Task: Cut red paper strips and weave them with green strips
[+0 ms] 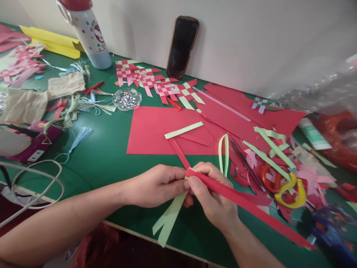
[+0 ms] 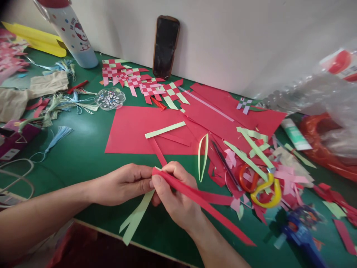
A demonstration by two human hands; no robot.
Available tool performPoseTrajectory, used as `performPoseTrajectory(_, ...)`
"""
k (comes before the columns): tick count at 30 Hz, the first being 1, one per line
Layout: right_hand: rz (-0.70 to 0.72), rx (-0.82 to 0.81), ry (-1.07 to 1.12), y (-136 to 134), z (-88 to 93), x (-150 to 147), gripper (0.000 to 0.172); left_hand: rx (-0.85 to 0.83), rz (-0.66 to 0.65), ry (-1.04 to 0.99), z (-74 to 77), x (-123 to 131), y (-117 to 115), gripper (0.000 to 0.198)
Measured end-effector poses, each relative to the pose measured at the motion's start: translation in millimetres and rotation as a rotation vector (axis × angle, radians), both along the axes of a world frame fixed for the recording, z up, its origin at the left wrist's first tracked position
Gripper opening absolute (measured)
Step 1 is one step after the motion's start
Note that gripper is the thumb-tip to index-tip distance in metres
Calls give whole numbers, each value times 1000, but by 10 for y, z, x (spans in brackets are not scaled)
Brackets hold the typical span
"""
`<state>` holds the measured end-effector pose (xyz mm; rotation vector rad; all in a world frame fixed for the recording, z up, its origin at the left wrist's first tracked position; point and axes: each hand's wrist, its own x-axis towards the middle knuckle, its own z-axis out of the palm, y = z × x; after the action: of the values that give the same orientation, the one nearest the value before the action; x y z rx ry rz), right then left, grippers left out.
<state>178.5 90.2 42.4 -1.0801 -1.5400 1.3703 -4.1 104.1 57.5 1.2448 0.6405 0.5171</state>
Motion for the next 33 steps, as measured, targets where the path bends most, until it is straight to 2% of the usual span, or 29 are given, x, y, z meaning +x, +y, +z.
performPoseTrajectory(3,-38,28,-15,-5,28,-26,20,-24,-27,11,-15,-1,-10,45)
performPoseTrajectory(6,-86,141,-61,20,43,-26,19,0,-64,59,-23,-19,-18,37)
performPoseTrajectory(11,-168,246,-132,67,12,42,21,101,-207,162,-4,-74,-3,24)
performPoseTrajectory(12,-167,243,-131,73,9,54,21,110,-188,175,-8,-81,3,22)
performPoseTrajectory(14,-147,244,-145,83,14,67,20,87,-54,143,-33,-84,14,20)
performPoseTrajectory(17,-76,247,-219,86,34,54,21,-13,194,-28,-82,-65,17,31)
performPoseTrajectory(19,-34,224,-239,81,37,37,23,-37,263,-95,-104,-46,7,32)
performPoseTrajectory(23,-6,169,-218,64,6,46,24,-36,304,-112,-106,-17,-17,20)
performPoseTrajectory(27,-23,126,-206,57,-17,93,30,-43,319,-118,-84,-17,-17,20)
performPoseTrajectory(33,-36,115,-211,55,-16,95,30,-58,316,-136,-70,-24,-7,18)
